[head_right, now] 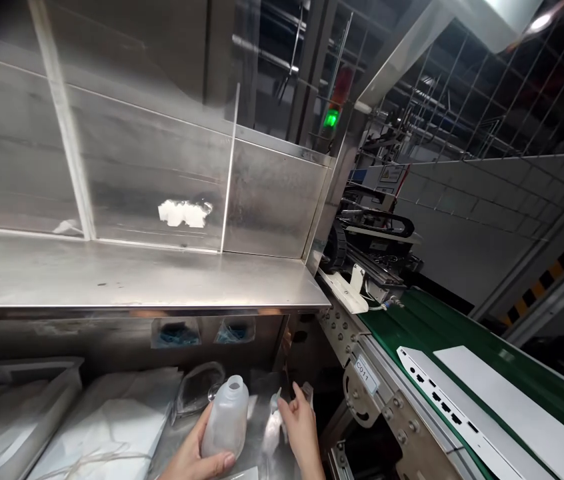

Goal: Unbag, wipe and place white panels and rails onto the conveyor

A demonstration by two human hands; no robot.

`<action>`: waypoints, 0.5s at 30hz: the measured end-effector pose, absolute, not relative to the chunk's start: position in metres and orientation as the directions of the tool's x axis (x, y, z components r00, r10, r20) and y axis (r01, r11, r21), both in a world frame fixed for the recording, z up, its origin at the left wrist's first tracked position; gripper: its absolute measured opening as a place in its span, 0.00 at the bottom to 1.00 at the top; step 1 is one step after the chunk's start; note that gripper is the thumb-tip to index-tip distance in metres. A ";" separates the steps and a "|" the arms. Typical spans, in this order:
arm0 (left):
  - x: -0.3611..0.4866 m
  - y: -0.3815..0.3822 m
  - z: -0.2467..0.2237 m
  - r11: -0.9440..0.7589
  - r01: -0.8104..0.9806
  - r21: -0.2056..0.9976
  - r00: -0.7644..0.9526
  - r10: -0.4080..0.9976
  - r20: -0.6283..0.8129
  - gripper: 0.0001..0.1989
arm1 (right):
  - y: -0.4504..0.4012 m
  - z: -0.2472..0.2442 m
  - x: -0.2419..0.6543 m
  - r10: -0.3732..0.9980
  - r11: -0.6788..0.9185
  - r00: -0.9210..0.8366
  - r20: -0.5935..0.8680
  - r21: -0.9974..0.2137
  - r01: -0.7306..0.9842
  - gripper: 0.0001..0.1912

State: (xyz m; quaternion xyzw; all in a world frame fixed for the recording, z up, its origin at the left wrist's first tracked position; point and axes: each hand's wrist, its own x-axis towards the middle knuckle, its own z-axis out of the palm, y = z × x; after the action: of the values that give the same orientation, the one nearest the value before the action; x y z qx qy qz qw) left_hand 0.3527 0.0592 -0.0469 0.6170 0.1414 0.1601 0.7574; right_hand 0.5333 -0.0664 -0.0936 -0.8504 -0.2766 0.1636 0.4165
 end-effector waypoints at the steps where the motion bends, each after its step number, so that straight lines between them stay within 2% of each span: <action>1: 0.356 0.054 -0.046 0.193 -0.081 0.978 0.910 0.414 -0.006 0.47 | -0.073 -0.083 0.522 0.663 -0.315 0.749 0.012 -0.902 0.294 0.38; 2: 0.359 0.049 -0.045 0.198 -0.096 0.975 0.915 0.403 0.008 0.46 | -0.077 -0.071 0.509 0.715 -0.088 0.693 0.093 -0.971 0.222 0.41; 3: 0.362 0.043 -0.044 0.206 -0.114 0.972 0.919 0.393 0.024 0.45 | -0.080 -0.060 0.494 0.748 0.075 0.644 0.159 -0.985 0.156 0.45; 5: 0.366 0.032 -0.045 0.237 -0.136 0.962 0.930 0.365 0.042 0.48 | -0.080 -0.039 0.469 0.795 0.187 0.578 0.181 -0.981 0.051 0.45; 7: 0.365 0.029 -0.045 0.231 -0.091 0.969 0.955 0.297 0.019 0.56 | -0.078 -0.028 0.456 0.829 0.167 0.546 0.125 -0.986 -0.028 0.37; 8: 0.363 0.033 -0.042 0.165 -0.045 0.985 0.961 0.275 -0.002 0.58 | -0.077 -0.026 0.455 0.832 0.158 0.546 0.101 -0.986 -0.058 0.35; 10: 0.359 0.049 -0.033 -0.132 0.070 0.989 0.948 0.317 -0.025 0.51 | -0.076 -0.029 0.462 0.820 0.152 0.567 0.085 -0.986 -0.072 0.34; 11: 0.358 0.061 -0.026 -0.330 0.135 0.934 0.927 0.375 -0.002 0.43 | -0.075 -0.034 0.468 0.805 0.142 0.587 0.089 -0.989 -0.045 0.34; 12: 0.358 0.074 -0.019 -0.509 0.206 0.836 0.897 0.440 0.047 0.34 | -0.074 -0.039 0.475 0.785 0.123 0.612 0.098 -0.992 0.001 0.35; 13: 0.360 0.088 -0.012 -0.658 0.276 0.701 0.878 0.469 0.095 0.30 | -0.072 -0.046 0.481 0.766 0.090 0.634 0.106 -0.994 0.057 0.34; 15: 0.370 0.111 -0.003 -0.738 0.322 0.593 0.883 0.460 0.093 0.29 | -0.068 -0.059 0.490 0.734 -0.006 0.670 0.112 -0.985 0.171 0.34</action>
State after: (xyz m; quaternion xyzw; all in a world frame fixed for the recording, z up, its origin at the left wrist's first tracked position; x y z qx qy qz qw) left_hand 0.3705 0.1111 -0.0033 0.9248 0.2112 0.1172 0.2938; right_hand 0.4897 -0.0678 -0.0593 -0.6718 -0.3365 0.2272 0.6196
